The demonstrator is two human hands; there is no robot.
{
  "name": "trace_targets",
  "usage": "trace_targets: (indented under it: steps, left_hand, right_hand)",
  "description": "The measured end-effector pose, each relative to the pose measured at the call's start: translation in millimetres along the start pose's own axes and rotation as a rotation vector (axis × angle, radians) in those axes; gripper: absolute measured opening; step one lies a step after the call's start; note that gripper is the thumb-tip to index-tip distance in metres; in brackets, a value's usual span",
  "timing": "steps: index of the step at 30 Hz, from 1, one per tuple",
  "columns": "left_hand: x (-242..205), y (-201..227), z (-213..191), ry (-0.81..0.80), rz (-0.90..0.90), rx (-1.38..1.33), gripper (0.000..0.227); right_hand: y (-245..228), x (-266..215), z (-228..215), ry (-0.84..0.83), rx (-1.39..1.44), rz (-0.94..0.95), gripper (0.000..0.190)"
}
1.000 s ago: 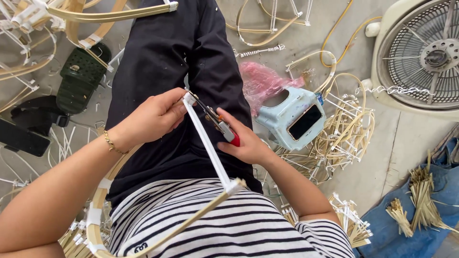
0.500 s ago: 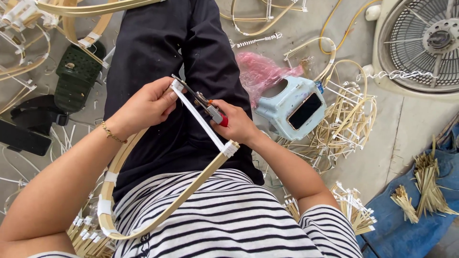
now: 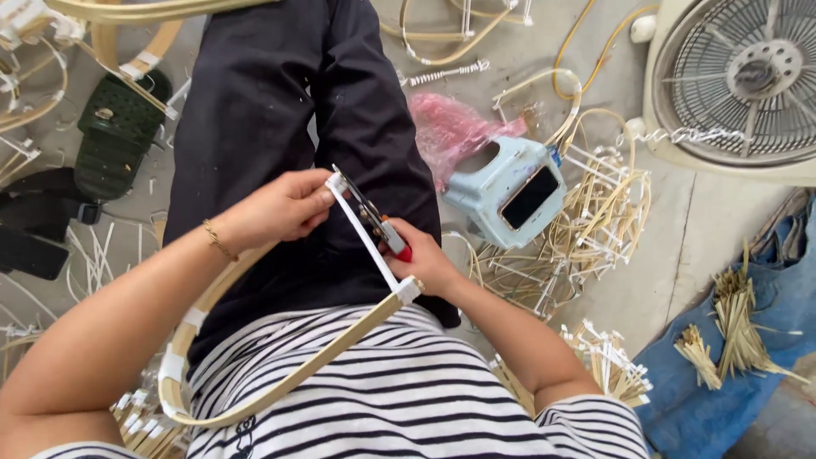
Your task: Assembling circular bamboo or wood frames using white plastic spacers and snips.
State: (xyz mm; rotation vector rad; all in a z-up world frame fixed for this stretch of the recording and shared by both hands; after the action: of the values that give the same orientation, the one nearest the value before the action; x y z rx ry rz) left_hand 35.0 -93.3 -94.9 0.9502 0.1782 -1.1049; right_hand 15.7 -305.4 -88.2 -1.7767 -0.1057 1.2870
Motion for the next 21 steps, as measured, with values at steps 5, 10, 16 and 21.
trace_targets:
  steps: [5,10,16,21]
  left_hand:
    - [-12,12,-10,0.077,0.026,0.121,0.025]
    - [-26,29,-2,0.047,0.120,0.159,0.027]
    - [-71,88,-84,0.576,0.473,0.478,0.019]
    - [-120,108,-63,1.046,0.723,1.216,0.017]
  right_hand:
    - [-14,13,0,0.068,-0.087,-0.154,0.054]
    - [4,21,-11,0.220,-0.220,-0.351,0.032]
    - [-2,34,-32,0.054,0.487,-0.206,0.037]
    - [-61,52,-29,0.079,0.719,-0.463,0.045]
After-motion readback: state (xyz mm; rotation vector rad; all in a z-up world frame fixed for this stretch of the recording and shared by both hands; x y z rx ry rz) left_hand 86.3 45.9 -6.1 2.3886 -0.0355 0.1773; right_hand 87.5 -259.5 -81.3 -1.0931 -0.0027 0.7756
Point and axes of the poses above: each hand's wrist, its own x-axis towards the middle knuckle, its own z-axis out of the palm, y = z × x, the point moved 7 cm from there along x, towards the middle knuckle, and after that the axes turned 8 degrees about -y, right-handed, at the moved point
